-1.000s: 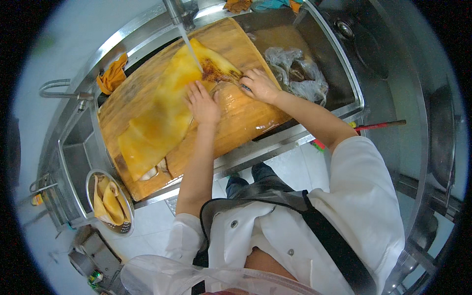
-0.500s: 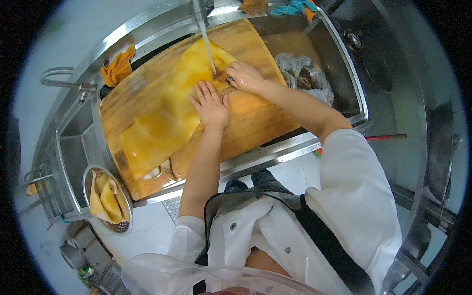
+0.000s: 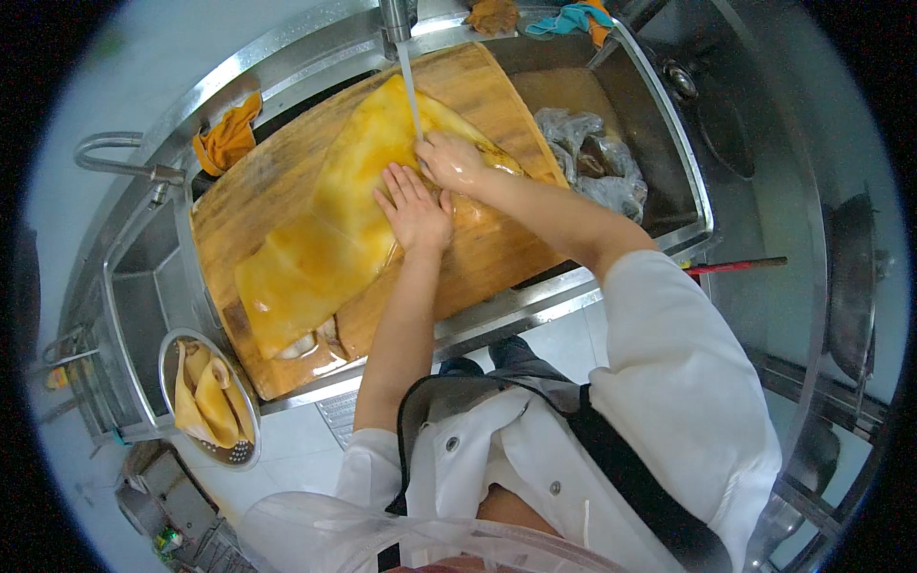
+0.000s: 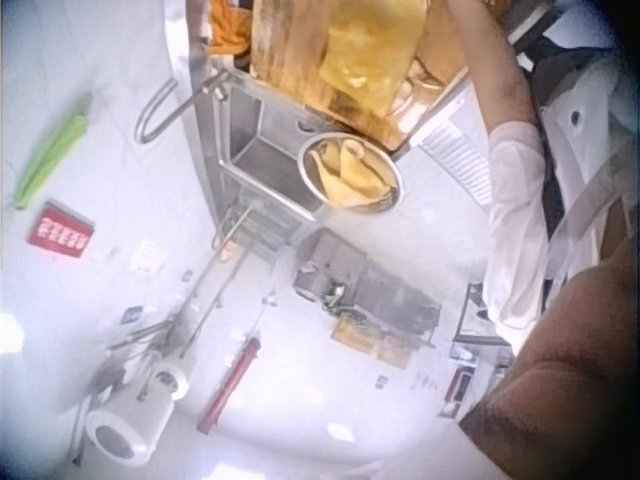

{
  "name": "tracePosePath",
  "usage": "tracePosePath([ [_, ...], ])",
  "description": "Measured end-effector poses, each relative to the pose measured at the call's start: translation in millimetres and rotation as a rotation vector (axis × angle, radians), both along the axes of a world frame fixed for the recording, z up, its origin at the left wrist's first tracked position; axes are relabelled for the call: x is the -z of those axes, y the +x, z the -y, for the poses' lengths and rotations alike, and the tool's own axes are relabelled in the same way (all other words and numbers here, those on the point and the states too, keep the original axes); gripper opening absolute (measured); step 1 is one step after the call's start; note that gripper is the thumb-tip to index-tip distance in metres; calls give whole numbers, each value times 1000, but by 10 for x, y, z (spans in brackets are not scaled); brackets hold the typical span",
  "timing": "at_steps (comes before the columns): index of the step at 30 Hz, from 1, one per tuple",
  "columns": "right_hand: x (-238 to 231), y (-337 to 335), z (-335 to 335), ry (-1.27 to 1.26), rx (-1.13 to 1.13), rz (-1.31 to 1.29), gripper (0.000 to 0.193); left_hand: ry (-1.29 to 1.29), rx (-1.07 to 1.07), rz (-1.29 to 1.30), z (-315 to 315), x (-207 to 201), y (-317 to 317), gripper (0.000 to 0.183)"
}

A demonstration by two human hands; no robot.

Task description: The person scrubs a large piece of fish skin on a wooden cutting board using a steel wool pad under running water. They repeatedly rub the surface to remove charred or darkened areas, rinse the skin, and place cleaned sections into a nearby colander.

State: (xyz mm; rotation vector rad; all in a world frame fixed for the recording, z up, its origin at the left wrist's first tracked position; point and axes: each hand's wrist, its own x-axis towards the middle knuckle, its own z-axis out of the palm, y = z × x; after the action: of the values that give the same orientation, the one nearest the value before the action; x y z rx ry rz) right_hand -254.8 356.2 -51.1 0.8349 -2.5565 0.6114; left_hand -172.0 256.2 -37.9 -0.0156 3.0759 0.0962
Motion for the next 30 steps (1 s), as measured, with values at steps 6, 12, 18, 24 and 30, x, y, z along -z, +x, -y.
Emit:
tracePosePath([
  [6,10,-837,431,-119,433,144,17,61,29,-59,-80,41,-56,73],
  [12,7,107,227,-99,64,22,17,-2,-1,-23,30,15,27,78],
  [18,-103,-775,454,-47,279,-27,11,55,37,-94,-81,27,-7,79],
  [24,-111,91,14,-3,-48,44,12,-13,1,-72,39,39,15,80],
  [30,-37,-564,332,-4,193,90,15,40,36,-129,-54,50,3,81],
])
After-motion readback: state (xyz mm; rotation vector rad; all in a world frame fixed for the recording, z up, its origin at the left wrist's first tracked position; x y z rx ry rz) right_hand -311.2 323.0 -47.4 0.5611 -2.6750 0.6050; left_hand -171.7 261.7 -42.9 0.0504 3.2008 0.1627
